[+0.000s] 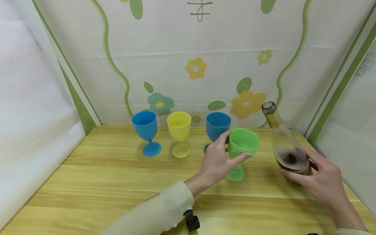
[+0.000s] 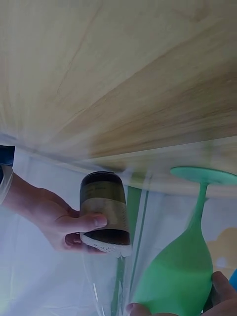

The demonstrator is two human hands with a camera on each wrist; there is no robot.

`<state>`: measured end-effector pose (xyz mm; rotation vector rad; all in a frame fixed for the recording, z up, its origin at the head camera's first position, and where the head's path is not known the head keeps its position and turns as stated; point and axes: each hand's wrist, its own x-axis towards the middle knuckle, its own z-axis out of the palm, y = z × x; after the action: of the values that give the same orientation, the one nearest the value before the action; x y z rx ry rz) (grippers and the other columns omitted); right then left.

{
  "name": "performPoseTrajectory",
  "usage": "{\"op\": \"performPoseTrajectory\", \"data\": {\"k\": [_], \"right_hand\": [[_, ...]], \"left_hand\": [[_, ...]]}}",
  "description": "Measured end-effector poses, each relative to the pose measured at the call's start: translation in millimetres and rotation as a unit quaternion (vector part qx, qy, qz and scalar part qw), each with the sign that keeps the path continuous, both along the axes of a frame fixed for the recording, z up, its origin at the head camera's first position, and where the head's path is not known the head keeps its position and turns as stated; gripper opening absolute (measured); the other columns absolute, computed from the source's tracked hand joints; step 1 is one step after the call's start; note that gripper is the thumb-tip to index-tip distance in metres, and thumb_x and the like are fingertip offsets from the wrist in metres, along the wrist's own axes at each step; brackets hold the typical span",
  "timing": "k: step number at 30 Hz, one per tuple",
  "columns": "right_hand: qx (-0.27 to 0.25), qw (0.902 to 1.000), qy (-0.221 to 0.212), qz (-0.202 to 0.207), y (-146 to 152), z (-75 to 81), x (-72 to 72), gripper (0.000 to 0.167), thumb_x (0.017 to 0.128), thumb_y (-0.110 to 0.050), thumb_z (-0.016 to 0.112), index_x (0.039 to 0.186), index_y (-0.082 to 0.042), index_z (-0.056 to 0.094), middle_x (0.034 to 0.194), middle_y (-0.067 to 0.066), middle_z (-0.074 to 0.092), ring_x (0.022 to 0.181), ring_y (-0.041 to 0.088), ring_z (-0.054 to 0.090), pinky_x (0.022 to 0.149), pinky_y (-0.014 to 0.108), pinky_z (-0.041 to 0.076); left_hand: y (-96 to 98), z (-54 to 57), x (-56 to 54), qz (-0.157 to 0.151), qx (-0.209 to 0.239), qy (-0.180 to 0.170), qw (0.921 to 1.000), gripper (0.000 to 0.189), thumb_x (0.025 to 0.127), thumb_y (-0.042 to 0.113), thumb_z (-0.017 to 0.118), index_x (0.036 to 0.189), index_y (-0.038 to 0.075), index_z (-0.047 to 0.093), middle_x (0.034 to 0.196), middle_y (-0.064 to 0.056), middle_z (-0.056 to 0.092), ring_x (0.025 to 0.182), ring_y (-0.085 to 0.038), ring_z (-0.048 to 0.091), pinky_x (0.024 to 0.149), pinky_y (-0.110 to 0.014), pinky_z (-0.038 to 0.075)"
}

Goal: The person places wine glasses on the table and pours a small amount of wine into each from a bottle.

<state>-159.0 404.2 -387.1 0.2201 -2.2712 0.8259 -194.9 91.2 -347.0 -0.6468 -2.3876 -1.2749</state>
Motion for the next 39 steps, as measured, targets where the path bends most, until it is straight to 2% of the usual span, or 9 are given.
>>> {"op": "performPoseTrajectory", "data": {"k": [4,9,14,20,31,39], "right_hand": [[-0.007,1.0000,0.002,0.003,-1,-1.9,-0.5,0.100,0.052,0.007,0.102,0.144,-0.015,0.068,0.132,-0.040,0.058,0.114,-0.027,0.049,0.089,-0.007,0.035],[-0.015,0.9999,0.000,0.000,-1,-4.0,-1.0,0.099,0.053,0.007,0.102,0.143,-0.016,0.069,0.133,-0.038,0.059,0.113,-0.026,0.049,0.088,-0.007,0.035],[-0.014,0.9999,-0.001,0.002,2,-3.7,0.2,0.098,0.053,0.008,0.101,0.143,-0.013,0.068,0.130,-0.043,0.056,0.112,-0.027,0.049,0.088,-0.007,0.035],[-0.020,0.9998,-0.002,0.008,3,-3.7,0.7,0.097,0.054,0.008,0.100,0.143,-0.015,0.068,0.133,-0.035,0.062,0.112,-0.026,0.051,0.087,-0.007,0.038],[-0.009,0.9992,-0.022,0.032,-1,-2.9,2.7,0.097,0.057,0.008,0.100,0.145,-0.013,0.066,0.134,-0.040,0.056,0.117,-0.026,0.049,0.089,-0.008,0.034],[-0.015,0.9992,-0.028,0.024,2,-3.2,2.5,0.095,0.059,0.005,0.100,0.146,-0.014,0.066,0.135,-0.035,0.060,0.117,-0.026,0.049,0.089,-0.007,0.034]], "left_hand": [[5.6,-0.1,-2.0,-0.001,0.001,0.009,1.0000,0.078,0.087,0.056,0.084,0.147,0.017,0.052,0.125,0.003,0.073,0.102,-0.004,0.071,0.076,-0.007,0.049],[14.6,1.0,-3.9,-0.003,-0.007,0.001,1.0000,0.077,0.088,0.057,0.083,0.147,0.018,0.052,0.123,0.004,0.072,0.098,0.000,0.069,0.074,-0.007,0.049],[26.8,5.4,-5.2,0.020,-0.040,-0.019,0.9988,0.080,0.088,0.063,0.080,0.148,0.019,0.051,0.120,0.006,0.072,0.094,0.000,0.068,0.070,-0.008,0.048],[38.0,10.5,-9.2,0.043,-0.066,-0.037,0.9962,0.082,0.088,0.065,0.078,0.150,0.020,0.050,0.123,0.007,0.070,0.097,-0.002,0.068,0.070,-0.011,0.050],[56.1,16.7,-23.8,0.065,-0.079,-0.078,0.9917,0.080,0.087,0.069,0.076,0.148,0.024,0.050,0.117,0.009,0.071,0.088,-0.002,0.067,0.063,-0.016,0.048],[65.4,17.4,-35.1,0.075,-0.077,-0.071,0.9917,0.089,0.087,0.069,0.077,0.156,0.023,0.044,0.120,0.006,0.074,0.093,-0.003,0.070,0.065,-0.015,0.050]]}}
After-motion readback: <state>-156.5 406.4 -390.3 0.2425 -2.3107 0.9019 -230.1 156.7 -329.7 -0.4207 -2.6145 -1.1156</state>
